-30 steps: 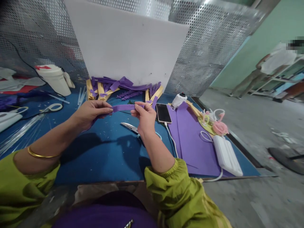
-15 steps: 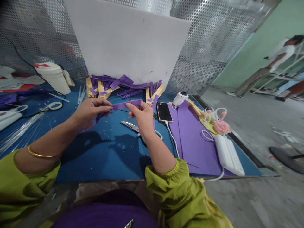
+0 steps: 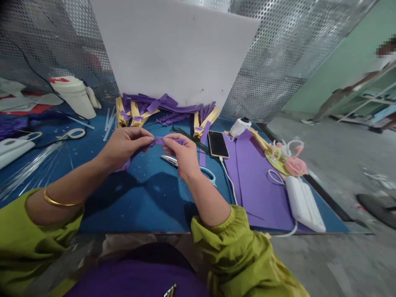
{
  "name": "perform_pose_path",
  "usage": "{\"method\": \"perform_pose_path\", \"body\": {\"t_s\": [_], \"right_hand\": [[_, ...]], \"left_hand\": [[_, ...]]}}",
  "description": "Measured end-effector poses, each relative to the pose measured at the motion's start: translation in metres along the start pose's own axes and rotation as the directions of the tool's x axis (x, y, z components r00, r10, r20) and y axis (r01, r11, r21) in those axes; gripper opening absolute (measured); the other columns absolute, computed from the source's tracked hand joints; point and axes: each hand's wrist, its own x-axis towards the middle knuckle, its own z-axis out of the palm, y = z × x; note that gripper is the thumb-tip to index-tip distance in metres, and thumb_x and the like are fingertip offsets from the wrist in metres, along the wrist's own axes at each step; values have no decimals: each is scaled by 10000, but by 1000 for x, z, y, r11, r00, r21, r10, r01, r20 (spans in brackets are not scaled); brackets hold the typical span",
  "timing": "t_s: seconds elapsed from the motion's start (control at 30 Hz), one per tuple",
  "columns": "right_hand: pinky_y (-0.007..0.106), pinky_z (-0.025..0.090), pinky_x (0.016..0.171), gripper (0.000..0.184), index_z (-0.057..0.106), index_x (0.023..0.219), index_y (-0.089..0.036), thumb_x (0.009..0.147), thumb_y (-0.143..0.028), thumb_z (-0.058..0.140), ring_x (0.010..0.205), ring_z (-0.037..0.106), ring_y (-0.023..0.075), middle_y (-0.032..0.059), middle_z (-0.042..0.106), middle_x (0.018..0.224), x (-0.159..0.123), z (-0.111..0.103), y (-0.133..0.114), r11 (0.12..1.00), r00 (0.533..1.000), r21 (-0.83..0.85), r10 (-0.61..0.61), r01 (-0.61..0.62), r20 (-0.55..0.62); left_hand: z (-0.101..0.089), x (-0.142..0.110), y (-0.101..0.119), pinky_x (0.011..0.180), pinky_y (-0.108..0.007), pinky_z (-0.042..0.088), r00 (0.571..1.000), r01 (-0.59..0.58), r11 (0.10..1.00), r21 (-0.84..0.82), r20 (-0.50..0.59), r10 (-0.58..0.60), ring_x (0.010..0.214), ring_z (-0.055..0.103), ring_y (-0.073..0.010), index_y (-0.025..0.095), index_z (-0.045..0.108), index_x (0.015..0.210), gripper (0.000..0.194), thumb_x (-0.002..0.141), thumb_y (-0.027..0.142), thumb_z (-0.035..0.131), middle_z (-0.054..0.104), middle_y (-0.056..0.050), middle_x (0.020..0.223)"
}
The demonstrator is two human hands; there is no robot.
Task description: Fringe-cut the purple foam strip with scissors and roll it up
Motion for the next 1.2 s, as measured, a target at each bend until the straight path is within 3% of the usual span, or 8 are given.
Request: {"method": "perform_pose_path", "body": {"t_s": [0.17,0.47,0.57,0.67,0.73,0.87,1.0,1.2], "right_hand": [[237,518,590,175,666,750,-206,649,-307,768,678,673,135,-20,686,693,2,0,4,997,998,66,51,-49,-34],[234,536,576,202,686,772,-198,633,-288,802,671,689,139,-6,701,684,2,1,7,992,992,104,79,-69,-99],[227,538,557,214,691,787,-191,631,-285,806,640,685,134,-10,695,658,5,-2,9,993,988,103,68,-53,-142],[211,523,511,227,682,805,-183,639,-284,801,561,656,113,-29,667,606,13,-12,7,995,976,102,35,-13,-217],[203,510,479,237,665,811,-180,645,-283,798,512,634,103,-40,648,578,21,-21,3,995,962,99,4,25,-275],[204,516,466,251,621,817,-190,672,-310,787,495,638,111,-49,629,545,29,-38,-12,991,929,78,-69,105,-364],[212,522,449,270,614,806,-193,672,-344,793,514,672,138,-30,652,564,13,-51,-28,994,934,20,-97,110,-345],[207,479,374,283,662,733,-161,564,-252,869,440,651,154,-3,660,539,-4,-79,-44,985,984,-163,35,-64,-177]], "left_hand": [[4,-1,-2,551,-229,403,997,27,994,-104,-64,-34,573,522,-103,146,686,734,120,723,263,711,627,3,632],[3,-1,-6,581,-235,415,998,0,996,-85,-70,-6,617,533,-114,151,684,777,154,737,296,713,635,-9,694],[-2,4,-8,503,-224,373,999,46,999,-27,3,-46,529,471,-91,160,696,817,202,738,345,717,626,-3,695],[-13,11,-11,428,-220,284,976,147,984,98,148,-160,450,387,-74,177,713,808,243,718,401,742,624,-3,655],[-23,17,-13,419,-220,263,955,184,967,177,200,-218,435,371,-76,185,714,746,246,694,421,762,611,-6,607],[-50,24,-13,412,-215,236,951,169,937,305,199,-236,426,352,-78,193,694,605,270,682,442,762,557,-8,534],[-91,30,-5,407,-221,267,942,160,893,421,205,-265,416,397,-99,231,736,623,215,663,441,757,583,-22,534],[-154,68,-9,402,-232,328,813,123,795,594,399,-423,423,462,-129,255,757,647,191,634,446,763,660,-71,624]]}}
